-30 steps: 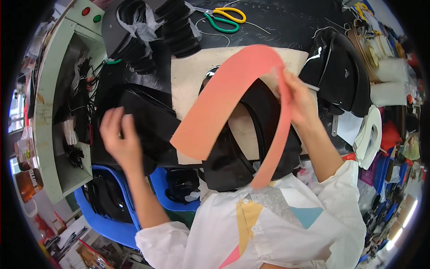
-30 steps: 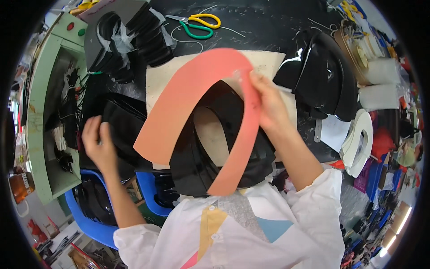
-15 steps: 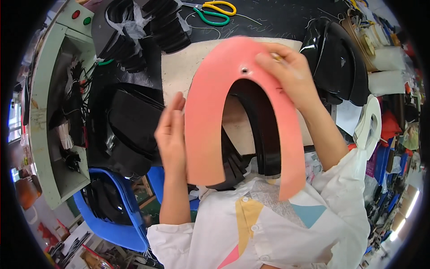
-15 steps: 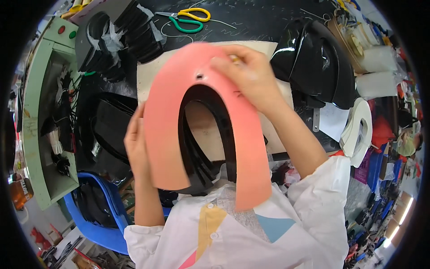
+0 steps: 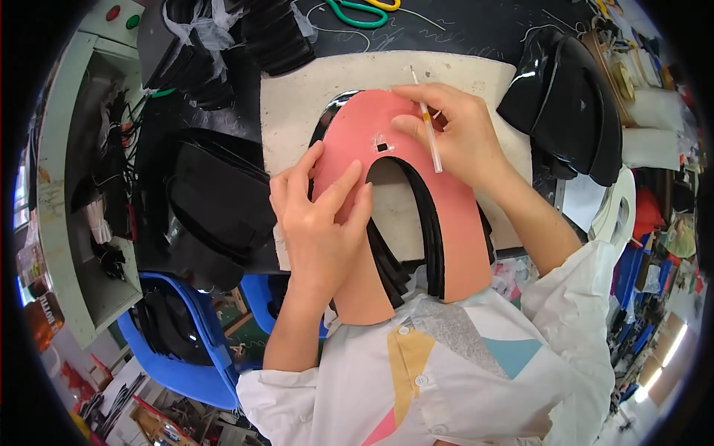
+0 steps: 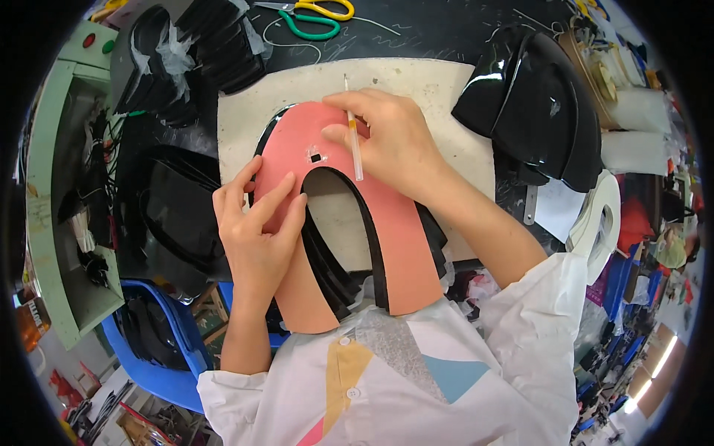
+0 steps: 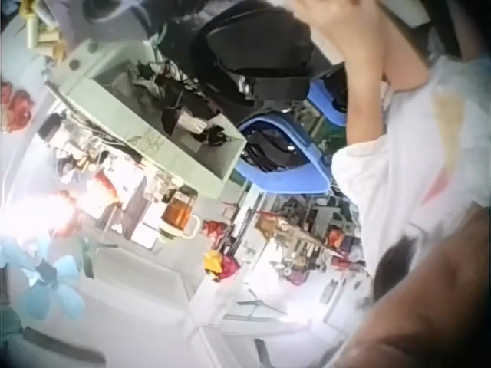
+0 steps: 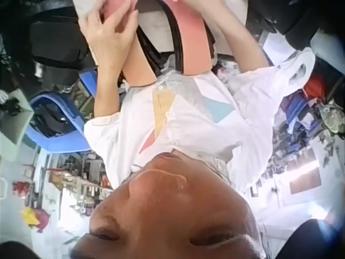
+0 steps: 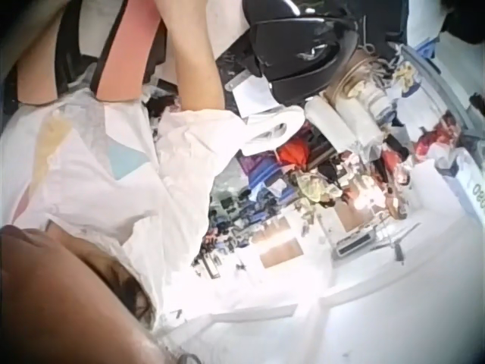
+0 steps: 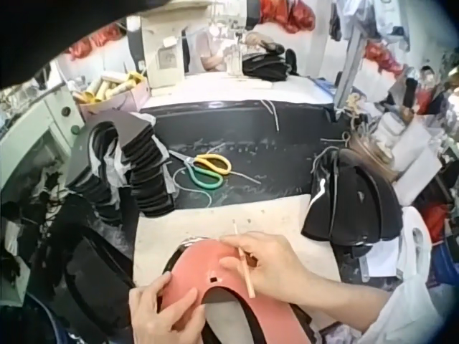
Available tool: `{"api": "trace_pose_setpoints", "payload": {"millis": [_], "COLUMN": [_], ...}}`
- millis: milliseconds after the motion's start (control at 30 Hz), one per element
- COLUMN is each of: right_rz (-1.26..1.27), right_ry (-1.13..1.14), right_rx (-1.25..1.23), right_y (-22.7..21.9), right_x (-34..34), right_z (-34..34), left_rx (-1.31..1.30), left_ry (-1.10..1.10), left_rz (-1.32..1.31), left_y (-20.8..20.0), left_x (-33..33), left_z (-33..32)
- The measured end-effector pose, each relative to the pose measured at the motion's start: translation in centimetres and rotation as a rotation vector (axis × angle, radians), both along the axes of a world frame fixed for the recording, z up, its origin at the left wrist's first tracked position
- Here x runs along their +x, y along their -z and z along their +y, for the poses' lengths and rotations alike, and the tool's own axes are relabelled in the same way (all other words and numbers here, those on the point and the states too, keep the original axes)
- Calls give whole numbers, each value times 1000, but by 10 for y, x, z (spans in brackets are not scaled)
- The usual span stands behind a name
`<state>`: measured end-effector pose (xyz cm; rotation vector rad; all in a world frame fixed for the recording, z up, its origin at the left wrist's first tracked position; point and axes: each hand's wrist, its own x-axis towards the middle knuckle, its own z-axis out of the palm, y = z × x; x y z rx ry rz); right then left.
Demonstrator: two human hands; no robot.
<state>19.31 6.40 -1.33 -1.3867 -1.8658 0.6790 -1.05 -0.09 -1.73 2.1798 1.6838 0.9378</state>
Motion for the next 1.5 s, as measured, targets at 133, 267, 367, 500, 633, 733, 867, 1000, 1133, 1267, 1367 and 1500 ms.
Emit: {"api": "trace_pose_setpoints", "payload": {"millis": [133, 267, 367, 500, 633, 733, 867, 1000, 1133, 1267, 1367, 1500], "right_rz": [-159, 220, 143, 113, 65, 196, -114, -45, 356, 955, 1103, 1234], "right_ry": [-17, -142, -135, -182, -179, -123, 62, 198, 675, 617, 602, 427], "right_rx": [357, 56, 51, 115, 157, -27, 254, -50, 209, 305, 317, 67], "right_y": [-7, -19, -11, 1, -3, -4, -4, 19, -6, -28, -45, -42], "right_x": [2, -7, -12, -16, -18, -20, 0, 37, 109, 155, 149, 152], "right_z": [3, -10, -9, -8, -7, -8, 12, 16, 39, 43, 34, 21], "left_rx": [18, 42, 54, 70, 69, 32, -126, -168, -48, 166, 210, 138], "left_ry": [-4, -7, 9, 12, 4, 10, 1, 2, -51, -38, -2, -498], "left_rz": [-14, -6, -1, -1, -9, -36, -141, -143, -147, -20, -254, -497], "left_y": [1, 4, 3, 4, 5, 5, -3, -15, 1, 6, 1, -50], "left_x": [1, 4, 4, 5, 4, 4, -5, -6, -11, -10, -9, -75], "left_z": [2, 1, 2, 3, 2, 2, -2, 4, 12, 10, 5, 3]}}
